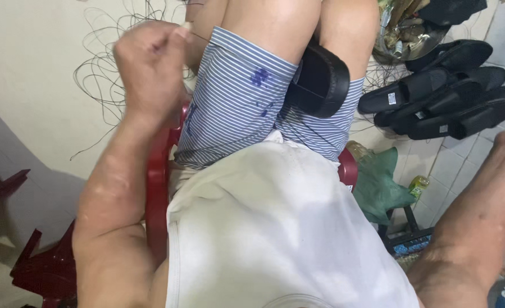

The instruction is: The person sews a black slip-on shoe using a needle and thread. They repeatedly pass the needle through the shoe's upper and pull the thread to secure stitches while holding the shoe steady on their lap.

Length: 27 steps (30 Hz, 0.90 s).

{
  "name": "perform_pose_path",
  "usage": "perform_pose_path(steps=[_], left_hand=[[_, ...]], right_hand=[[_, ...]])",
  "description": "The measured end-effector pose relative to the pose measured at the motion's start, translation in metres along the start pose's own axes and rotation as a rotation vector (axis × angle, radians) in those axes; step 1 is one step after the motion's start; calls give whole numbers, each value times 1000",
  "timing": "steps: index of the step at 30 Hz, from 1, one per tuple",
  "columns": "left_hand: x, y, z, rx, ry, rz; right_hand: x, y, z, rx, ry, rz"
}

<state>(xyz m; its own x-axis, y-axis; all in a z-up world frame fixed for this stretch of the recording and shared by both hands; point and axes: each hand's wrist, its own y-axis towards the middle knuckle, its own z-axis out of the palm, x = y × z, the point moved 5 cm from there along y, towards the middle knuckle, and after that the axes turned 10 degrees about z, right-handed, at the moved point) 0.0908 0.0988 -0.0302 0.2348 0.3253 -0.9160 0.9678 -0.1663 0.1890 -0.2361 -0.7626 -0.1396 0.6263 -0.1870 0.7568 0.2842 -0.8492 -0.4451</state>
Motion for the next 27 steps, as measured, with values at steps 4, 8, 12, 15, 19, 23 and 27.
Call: perform_pose_path(steps=[4,8,12,15,19,23,27], left_hand=[[-10,1,14,292,439,80],[-63,-27,85,619,333,561],[-104,-20,87,446,-478,463],[-109,-8,90,445,-991,38],[-95,3,119,334,-1353,-330],[-85,5,135,350,-1323,-378],[-81,9,139,364,-1013,-246]], right_hand=[[60,-182,104,-191,-476,-368],[128,-455,276,442,-515,-183],[85,-473,323,984,356,261],[94,-478,329,1257,827,310],[132,-489,338,1422,818,209],[156,-502,351,1411,750,161],[163,-510,362,1280,822,326]])
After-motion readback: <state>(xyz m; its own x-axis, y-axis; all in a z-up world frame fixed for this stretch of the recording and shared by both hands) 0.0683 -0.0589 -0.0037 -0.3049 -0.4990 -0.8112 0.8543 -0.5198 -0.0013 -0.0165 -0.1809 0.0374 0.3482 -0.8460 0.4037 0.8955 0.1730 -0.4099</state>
